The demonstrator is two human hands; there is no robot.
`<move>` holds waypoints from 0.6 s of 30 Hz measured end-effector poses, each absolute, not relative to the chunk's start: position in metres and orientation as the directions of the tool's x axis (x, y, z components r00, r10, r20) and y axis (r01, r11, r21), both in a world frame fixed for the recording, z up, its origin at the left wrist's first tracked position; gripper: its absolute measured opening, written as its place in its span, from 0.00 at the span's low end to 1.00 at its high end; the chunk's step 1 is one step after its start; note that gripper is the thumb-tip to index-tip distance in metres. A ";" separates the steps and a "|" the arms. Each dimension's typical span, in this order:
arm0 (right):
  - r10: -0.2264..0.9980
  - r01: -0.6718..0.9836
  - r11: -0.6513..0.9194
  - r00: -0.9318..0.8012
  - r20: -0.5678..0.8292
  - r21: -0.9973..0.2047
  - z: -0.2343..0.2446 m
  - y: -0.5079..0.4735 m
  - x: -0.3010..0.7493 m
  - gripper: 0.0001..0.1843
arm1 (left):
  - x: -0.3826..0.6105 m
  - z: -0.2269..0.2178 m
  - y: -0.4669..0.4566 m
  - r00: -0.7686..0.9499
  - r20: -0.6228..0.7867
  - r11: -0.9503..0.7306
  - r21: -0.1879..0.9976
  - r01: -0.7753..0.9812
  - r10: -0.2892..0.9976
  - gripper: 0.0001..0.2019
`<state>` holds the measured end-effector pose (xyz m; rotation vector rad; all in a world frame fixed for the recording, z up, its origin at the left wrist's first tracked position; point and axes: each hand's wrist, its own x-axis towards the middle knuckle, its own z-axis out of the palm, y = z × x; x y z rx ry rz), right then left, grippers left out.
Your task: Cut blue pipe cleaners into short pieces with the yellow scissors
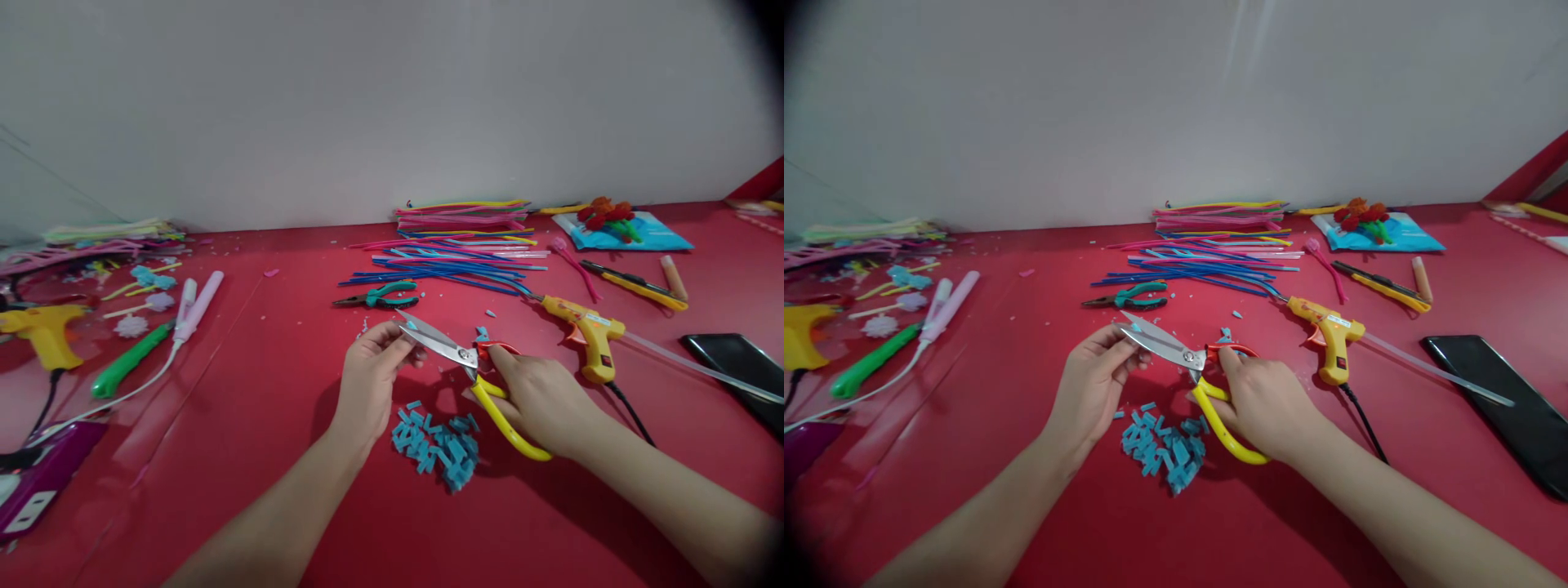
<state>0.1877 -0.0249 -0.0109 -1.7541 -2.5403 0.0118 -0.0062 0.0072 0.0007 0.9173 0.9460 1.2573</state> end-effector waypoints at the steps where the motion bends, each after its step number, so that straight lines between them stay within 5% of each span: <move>1: 0.934 0.934 0.357 -0.356 0.043 -0.030 -0.011 -0.025 0.188 0.17 | -0.006 0.001 0.007 0.071 -0.065 0.085 0.936 -0.341 0.995 0.01; 18: 0.924 0.926 0.377 -0.376 0.075 -0.002 -0.010 -0.026 0.190 0.16 | -0.006 0.001 0.008 0.076 -0.057 0.080 0.934 -0.349 0.995 0.03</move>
